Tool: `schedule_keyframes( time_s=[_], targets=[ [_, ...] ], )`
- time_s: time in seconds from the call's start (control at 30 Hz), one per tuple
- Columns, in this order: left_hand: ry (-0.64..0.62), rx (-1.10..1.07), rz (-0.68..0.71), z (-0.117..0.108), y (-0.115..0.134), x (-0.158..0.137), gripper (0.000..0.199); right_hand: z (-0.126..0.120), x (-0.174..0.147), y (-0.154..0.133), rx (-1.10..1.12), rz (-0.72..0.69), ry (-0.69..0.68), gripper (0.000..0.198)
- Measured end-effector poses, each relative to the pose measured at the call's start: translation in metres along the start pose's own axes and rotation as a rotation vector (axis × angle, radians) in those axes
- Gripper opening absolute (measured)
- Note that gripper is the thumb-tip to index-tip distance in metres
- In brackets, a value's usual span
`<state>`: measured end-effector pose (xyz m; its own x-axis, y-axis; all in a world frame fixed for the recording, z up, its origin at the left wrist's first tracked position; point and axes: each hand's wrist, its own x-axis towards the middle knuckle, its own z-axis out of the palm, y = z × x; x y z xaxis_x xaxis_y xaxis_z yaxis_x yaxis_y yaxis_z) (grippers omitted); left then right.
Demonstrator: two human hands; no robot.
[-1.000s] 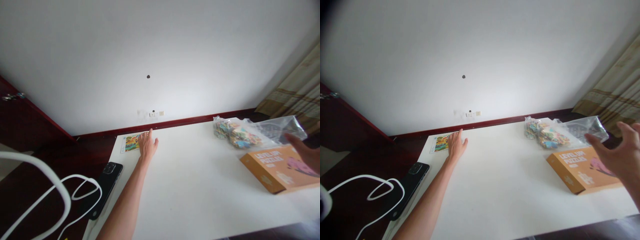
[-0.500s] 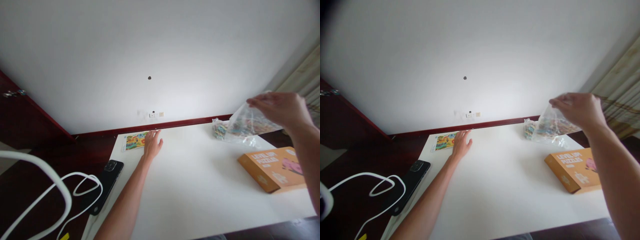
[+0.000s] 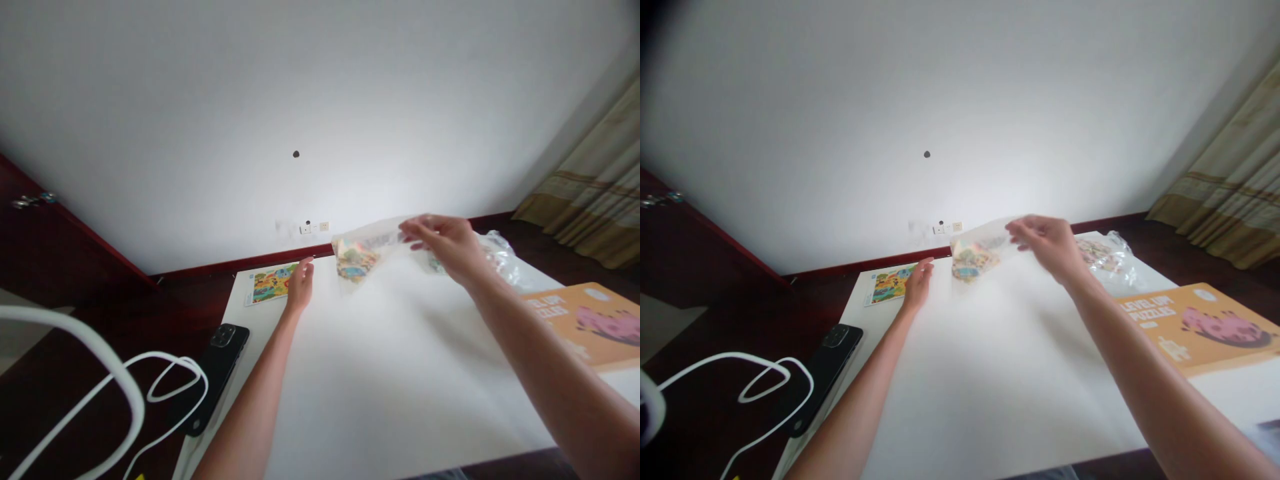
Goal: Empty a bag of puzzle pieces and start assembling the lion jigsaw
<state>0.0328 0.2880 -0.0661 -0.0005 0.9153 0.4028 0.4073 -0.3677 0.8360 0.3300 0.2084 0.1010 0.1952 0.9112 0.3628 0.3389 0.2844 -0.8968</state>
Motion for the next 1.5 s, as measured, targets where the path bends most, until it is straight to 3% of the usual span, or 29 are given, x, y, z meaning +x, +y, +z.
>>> schedule_keyframes(
  time_s=[0.13,0.17,0.23,0.33,0.47,0.5,0.57,0.67,0.77,0.83,0.9,1.0,1.13,1.27,1.5],
  targets=[
    [-0.047,-0.097,-0.032,-0.001,0.004,0.001,0.041,0.013,-0.084,-0.006,-0.149,0.047,-0.554,0.039],
    [-0.068,-0.085,-0.013,-0.001,0.006,0.0,0.039,0.011,-0.098,-0.009,-0.192,0.082,-0.654,0.039],
    [-0.11,-0.027,0.031,0.001,0.011,-0.003,0.036,0.002,-0.108,-0.013,-0.254,0.111,-0.722,0.035],
    [-0.16,0.097,0.108,0.002,0.017,-0.009,0.035,-0.016,-0.078,-0.002,-0.234,0.064,-0.599,0.037],
    [-0.22,0.186,0.156,0.003,0.024,-0.014,0.036,-0.014,-0.008,0.06,-0.089,0.092,-0.13,0.055],
    [-0.24,0.188,0.157,0.003,0.026,-0.014,0.037,-0.008,0.004,0.08,-0.081,0.112,-0.073,0.058],
    [-0.3,0.165,0.144,0.001,0.027,-0.014,0.038,0.007,0.015,0.118,-0.095,0.135,-0.073,0.065],
    [-0.495,0.054,0.088,-0.006,0.027,-0.01,0.038,0.025,0.008,0.155,-0.194,0.039,-0.19,0.066],
    [-0.693,-0.045,0.019,-0.017,0.027,-0.005,0.06,0.027,-0.006,0.168,-0.25,-0.092,-0.252,0.073],
    [-0.729,-0.023,0.016,-0.021,0.026,-0.003,0.077,0.023,-0.01,0.169,-0.243,-0.161,-0.289,0.083],
    [-0.704,0.012,0.041,-0.02,0.024,-0.004,0.08,0.02,-0.01,0.166,-0.254,-0.201,-0.354,0.085],
    [-0.624,-0.013,0.053,-0.009,0.019,-0.007,0.062,0.021,-0.009,0.158,-0.314,-0.221,-0.454,0.076],
    [-0.35,0.084,0.114,0.01,0.019,-0.012,0.047,0.028,-0.012,0.151,-0.371,-0.186,-0.531,0.065],
    [-0.149,0.238,0.231,0.017,0.025,-0.017,0.049,0.032,-0.015,0.147,-0.387,-0.131,-0.447,0.062],
    [-0.093,0.1,0.161,0.008,0.022,-0.016,0.045,0.03,-0.013,0.147,-0.47,0.047,-0.266,0.048]
  ],
)
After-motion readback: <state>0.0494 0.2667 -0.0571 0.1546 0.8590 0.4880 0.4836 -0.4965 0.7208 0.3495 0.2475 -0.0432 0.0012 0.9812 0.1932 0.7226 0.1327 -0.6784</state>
